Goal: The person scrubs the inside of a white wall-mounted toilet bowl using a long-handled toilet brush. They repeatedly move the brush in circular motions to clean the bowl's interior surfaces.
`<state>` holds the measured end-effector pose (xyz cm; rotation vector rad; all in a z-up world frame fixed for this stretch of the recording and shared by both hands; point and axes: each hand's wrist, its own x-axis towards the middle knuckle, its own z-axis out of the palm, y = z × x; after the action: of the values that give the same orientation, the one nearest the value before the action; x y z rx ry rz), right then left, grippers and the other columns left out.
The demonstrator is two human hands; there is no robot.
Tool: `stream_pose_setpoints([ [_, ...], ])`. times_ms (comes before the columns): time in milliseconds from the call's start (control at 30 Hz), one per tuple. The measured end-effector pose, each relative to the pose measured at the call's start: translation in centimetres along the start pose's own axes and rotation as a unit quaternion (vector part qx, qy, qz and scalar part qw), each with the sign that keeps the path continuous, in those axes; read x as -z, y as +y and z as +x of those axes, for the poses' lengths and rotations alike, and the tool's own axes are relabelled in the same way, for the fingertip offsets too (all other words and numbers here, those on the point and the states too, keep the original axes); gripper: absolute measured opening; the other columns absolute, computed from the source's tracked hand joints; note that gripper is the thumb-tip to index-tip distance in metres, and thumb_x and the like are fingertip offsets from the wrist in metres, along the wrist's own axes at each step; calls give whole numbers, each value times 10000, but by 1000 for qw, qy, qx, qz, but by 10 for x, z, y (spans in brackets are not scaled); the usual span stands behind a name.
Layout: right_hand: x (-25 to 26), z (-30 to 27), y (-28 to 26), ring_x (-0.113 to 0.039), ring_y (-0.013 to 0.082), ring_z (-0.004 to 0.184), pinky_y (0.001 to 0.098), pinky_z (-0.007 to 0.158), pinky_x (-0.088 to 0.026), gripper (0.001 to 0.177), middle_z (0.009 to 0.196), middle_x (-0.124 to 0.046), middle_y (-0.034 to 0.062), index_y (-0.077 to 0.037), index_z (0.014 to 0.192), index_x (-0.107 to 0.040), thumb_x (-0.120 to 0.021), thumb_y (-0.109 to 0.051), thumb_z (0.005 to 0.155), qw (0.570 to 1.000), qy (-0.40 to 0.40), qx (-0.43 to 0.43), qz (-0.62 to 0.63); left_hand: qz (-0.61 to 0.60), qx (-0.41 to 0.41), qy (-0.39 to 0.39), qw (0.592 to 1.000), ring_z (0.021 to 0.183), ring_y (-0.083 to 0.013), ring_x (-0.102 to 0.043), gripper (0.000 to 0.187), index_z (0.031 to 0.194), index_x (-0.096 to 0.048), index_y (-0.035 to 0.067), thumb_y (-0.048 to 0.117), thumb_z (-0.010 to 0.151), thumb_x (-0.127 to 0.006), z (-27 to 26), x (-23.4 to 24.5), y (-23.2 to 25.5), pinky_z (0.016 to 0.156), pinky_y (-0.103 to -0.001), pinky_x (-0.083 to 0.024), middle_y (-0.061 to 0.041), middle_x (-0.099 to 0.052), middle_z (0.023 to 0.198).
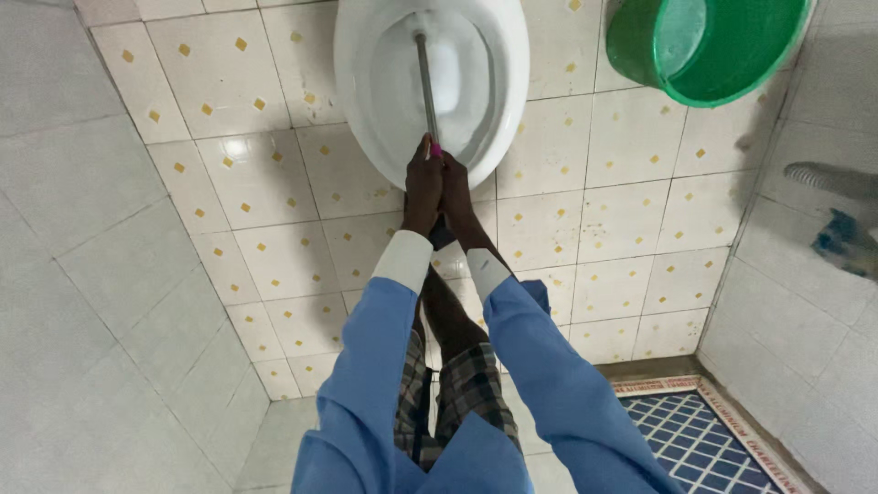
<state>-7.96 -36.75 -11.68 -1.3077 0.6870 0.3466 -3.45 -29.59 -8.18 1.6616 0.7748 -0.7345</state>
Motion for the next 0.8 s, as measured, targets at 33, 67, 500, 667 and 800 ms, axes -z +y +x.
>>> stream_pose_setpoints([
  [33,5,4,6,-630,139,768,314,640,-528,298,937,-707,110,49,1267,-649,-499,-133,1083,1000,-17,-15,-13,-41,6,7,999,1014,-211,-678,528,1529,-502,155,332,1032,-537,-5,2,-2,867,-340,-529,-101,-711,1241],
  [67,9,1,14,-625,161,764,331,633,-528,290,939,-705,134,63,1246,-654,-504,-128,1087,999,-32,-35,-22,-63,8,1,998,987,-212,-660,532,1535,-502,149,309,1029,-533,-12,6,-11,853,-344,-527,-114,-718,1213],
  [500,22,10,51,-667,221,766,352,640,-534,226,915,-698,121,48,1125,-676,-530,-112,1062,966,82,-195,147,61,41,-18,997,1011,-312,-716,477,1424,-618,149,344,992,-568,47,-29,-75,855,-391,-552,-208,-740,1162],
  [667,-11,-15,22,-653,164,826,324,704,-543,262,968,-713,94,19,1214,-675,-511,-106,1052,978,161,-110,72,7,8,-49,999,1029,-263,-683,487,1442,-593,107,287,990,-613,37,-19,-78,878,-347,-534,-187,-744,1201],
  [800,-22,-43,15,-645,148,895,314,775,-539,335,1034,-732,109,-9,1334,-663,-513,-120,1056,988,102,-46,-108,-139,43,-26,989,1098,-187,-699,500,1459,-581,70,153,966,-596,11,6,-111,930,-292,-558,-125,-709,1306],
])
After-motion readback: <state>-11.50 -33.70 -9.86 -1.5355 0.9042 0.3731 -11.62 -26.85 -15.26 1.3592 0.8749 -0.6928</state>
